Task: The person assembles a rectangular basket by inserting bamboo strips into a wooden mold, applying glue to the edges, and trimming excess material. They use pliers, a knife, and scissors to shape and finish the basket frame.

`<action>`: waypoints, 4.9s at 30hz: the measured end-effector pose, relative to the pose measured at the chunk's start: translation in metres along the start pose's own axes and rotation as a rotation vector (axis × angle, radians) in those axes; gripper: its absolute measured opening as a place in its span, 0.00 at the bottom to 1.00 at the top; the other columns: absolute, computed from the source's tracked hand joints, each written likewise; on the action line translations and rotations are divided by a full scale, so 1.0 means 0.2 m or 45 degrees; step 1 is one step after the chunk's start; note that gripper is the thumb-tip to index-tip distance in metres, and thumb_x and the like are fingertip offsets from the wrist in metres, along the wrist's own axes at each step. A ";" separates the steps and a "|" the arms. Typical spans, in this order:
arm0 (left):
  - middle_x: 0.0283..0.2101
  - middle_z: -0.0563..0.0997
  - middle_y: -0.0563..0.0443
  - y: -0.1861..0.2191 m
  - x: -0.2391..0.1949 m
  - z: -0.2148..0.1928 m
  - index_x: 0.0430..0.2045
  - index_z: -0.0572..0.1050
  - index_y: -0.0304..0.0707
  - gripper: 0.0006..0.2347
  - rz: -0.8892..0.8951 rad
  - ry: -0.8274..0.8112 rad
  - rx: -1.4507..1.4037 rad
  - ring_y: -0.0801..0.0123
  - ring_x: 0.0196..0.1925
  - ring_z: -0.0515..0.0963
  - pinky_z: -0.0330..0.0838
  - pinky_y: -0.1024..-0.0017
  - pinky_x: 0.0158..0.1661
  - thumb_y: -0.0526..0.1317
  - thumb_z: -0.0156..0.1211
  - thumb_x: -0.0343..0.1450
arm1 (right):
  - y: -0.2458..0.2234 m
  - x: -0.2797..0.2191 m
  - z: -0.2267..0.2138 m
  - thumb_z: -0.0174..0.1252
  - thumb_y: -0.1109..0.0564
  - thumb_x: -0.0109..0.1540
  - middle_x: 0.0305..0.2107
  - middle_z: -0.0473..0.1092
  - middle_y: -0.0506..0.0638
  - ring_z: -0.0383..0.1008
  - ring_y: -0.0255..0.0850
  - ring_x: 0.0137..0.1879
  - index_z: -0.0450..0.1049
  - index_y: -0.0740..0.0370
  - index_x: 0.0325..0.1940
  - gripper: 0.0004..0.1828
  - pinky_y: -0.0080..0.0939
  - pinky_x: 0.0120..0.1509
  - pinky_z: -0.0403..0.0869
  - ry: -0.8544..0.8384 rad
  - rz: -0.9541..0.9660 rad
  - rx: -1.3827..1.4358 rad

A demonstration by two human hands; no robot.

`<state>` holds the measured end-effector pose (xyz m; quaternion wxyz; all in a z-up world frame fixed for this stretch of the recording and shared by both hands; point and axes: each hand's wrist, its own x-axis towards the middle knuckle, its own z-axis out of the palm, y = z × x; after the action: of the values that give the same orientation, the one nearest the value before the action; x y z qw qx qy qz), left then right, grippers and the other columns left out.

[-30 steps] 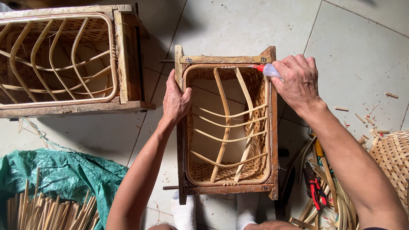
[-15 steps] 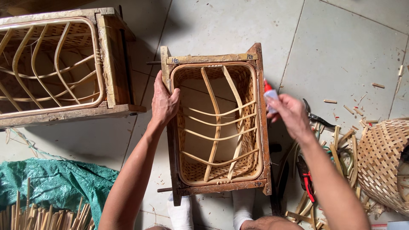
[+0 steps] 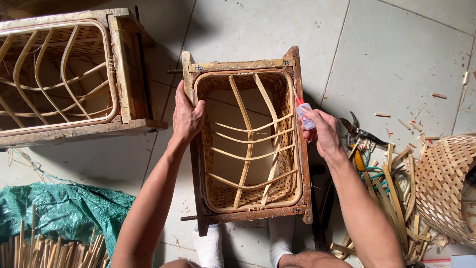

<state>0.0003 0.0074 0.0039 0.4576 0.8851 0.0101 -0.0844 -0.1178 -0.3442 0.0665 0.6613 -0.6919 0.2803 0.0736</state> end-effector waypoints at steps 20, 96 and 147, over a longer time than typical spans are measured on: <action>0.67 0.67 0.33 -0.02 0.00 0.01 0.71 0.49 0.39 0.33 -0.001 0.006 0.005 0.43 0.64 0.73 0.68 0.53 0.61 0.40 0.55 0.70 | 0.21 -0.32 -0.06 0.61 0.40 0.61 0.22 0.72 0.49 0.69 0.29 0.22 0.76 0.65 0.36 0.23 0.28 0.27 0.72 -0.006 -0.030 -0.021; 0.51 0.80 0.38 -0.06 -0.25 0.00 0.72 0.52 0.31 0.33 -0.013 0.062 -0.273 0.64 0.44 0.80 0.78 0.64 0.43 0.54 0.53 0.76 | 0.64 -1.16 -0.19 0.62 0.45 0.61 0.22 0.73 0.52 0.71 0.36 0.25 0.77 0.70 0.36 0.21 0.35 0.32 0.71 0.148 0.288 -0.085; 0.74 0.62 0.39 -0.17 -1.43 -0.06 0.74 0.50 0.34 0.40 -0.202 -0.189 -1.002 0.61 0.73 0.65 0.62 0.64 0.70 0.39 0.70 0.69 | 0.10 -1.14 -0.07 0.71 0.54 0.52 0.37 0.75 0.49 0.74 0.46 0.42 0.79 0.63 0.50 0.23 0.47 0.47 0.70 -0.229 -1.073 -1.595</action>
<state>-0.2828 0.0548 0.0285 0.7530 0.6303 0.0768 -0.1729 -0.3202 -0.2914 0.1583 0.1374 -0.9779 -0.1569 0.0163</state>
